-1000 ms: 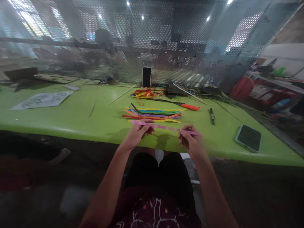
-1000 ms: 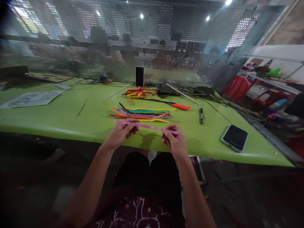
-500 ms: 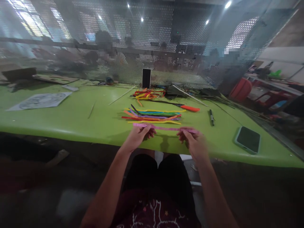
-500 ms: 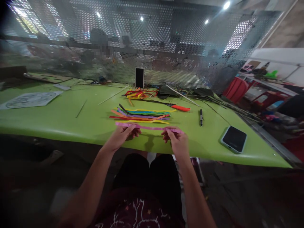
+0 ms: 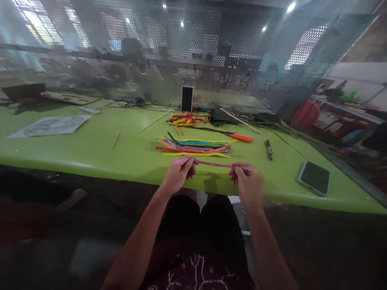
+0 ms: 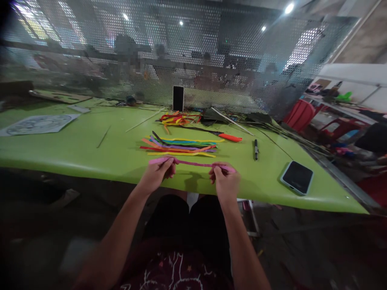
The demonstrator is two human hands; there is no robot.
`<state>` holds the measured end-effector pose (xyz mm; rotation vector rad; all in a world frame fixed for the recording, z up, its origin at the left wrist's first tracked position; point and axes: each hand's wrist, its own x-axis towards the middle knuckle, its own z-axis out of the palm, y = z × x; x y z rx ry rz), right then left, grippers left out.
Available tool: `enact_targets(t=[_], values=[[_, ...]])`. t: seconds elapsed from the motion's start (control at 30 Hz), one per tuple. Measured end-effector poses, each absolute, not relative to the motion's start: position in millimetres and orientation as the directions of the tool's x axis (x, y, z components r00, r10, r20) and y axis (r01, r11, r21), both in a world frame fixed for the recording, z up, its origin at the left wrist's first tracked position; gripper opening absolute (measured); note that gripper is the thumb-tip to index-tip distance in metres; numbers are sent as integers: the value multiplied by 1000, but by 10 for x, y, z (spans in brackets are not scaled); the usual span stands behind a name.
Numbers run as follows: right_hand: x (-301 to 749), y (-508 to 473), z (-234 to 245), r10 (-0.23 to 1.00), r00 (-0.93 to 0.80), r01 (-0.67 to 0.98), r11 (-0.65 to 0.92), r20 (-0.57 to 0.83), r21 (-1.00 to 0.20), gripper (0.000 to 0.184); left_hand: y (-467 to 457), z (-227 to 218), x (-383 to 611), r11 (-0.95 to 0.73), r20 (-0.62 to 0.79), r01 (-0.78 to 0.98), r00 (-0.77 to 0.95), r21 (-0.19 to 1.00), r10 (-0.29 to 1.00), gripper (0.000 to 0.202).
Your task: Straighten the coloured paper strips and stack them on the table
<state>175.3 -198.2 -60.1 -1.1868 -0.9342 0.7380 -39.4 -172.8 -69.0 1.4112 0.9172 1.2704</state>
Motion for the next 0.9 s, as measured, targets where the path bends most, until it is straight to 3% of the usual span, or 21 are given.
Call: enact_targets(t=[0.3,0.63,0.8,0.9], values=[[1775,-1936,-509,920,386,-245,172,67,-954,13,-1719,-657,-325,-141,137,-259,-33,955,990,34],[1802,-1960,-550,927,358,-309,231,113,-923,12,-1724,-696,-341,-161,148,-313,-65,936,987,32],[1678,-2025,-539,966,185,-435,245,181,-866,14,-1688,-714,-378,-174,175,-392,-34,904,984,32],[1503,-2063,-558,967,83,-382,255,242,-888,20,-1675,-740,-386,-186,182,-362,-44,914,982,33]])
